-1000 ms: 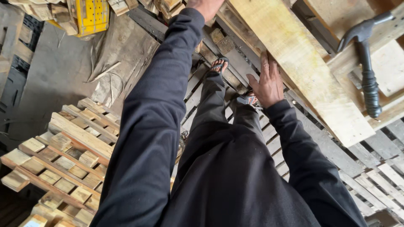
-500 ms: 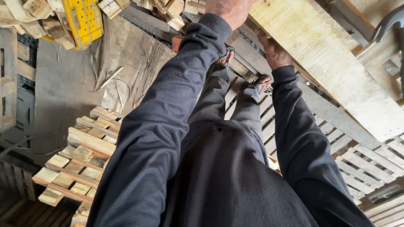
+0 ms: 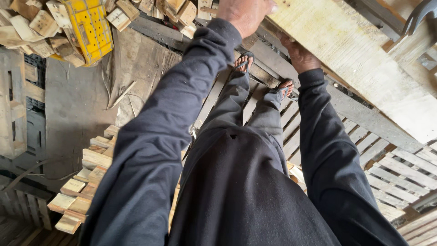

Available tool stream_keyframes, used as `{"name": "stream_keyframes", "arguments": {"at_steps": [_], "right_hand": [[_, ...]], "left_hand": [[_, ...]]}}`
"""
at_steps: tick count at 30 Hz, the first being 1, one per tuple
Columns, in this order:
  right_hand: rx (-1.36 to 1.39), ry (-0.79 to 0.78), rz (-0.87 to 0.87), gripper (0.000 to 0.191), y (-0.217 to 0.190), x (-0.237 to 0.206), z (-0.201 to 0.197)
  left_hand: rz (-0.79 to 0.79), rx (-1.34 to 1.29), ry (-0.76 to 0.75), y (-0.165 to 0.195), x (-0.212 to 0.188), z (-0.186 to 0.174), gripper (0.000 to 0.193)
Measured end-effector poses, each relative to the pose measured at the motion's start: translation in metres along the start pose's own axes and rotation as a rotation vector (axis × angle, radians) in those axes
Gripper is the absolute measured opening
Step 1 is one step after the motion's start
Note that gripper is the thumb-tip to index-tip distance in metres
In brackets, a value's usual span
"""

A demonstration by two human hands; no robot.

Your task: The person uses a claw hammer to pry apart wooden pallets, pulling nails out of the boards and removing planks. They set the freed planks aside and handle loose wood blocks while working through the pallets on the ground.

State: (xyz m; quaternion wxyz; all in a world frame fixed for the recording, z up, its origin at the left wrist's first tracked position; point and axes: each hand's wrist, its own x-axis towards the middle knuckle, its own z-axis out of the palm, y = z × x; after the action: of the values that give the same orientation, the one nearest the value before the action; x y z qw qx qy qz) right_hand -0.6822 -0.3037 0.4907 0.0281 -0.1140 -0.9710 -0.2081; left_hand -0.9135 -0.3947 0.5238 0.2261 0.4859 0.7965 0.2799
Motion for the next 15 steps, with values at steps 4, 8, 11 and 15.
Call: {"name": "stream_keyframes", "arguments": {"at_steps": [4, 8, 11, 15], "right_hand": [[0.502, 0.046, 0.135, 0.034, -0.003, -0.001, -0.002], [0.567, 0.025, 0.217, 0.037, -0.008, -0.003, 0.003], [0.635, -0.055, 0.209, 0.032, -0.010, -0.008, 0.014], [0.052, 0.010, 0.077, 0.033, -0.012, -0.014, 0.028]], "left_hand": [[-0.091, -0.089, -0.107, 0.008, -0.004, -0.013, 0.035], [-0.106, -0.197, -0.027, 0.012, -0.009, -0.015, 0.032], [-0.104, -0.252, -0.032, 0.012, -0.015, -0.018, 0.031], [0.141, -0.104, -0.014, 0.009, -0.018, -0.032, 0.031]]}}
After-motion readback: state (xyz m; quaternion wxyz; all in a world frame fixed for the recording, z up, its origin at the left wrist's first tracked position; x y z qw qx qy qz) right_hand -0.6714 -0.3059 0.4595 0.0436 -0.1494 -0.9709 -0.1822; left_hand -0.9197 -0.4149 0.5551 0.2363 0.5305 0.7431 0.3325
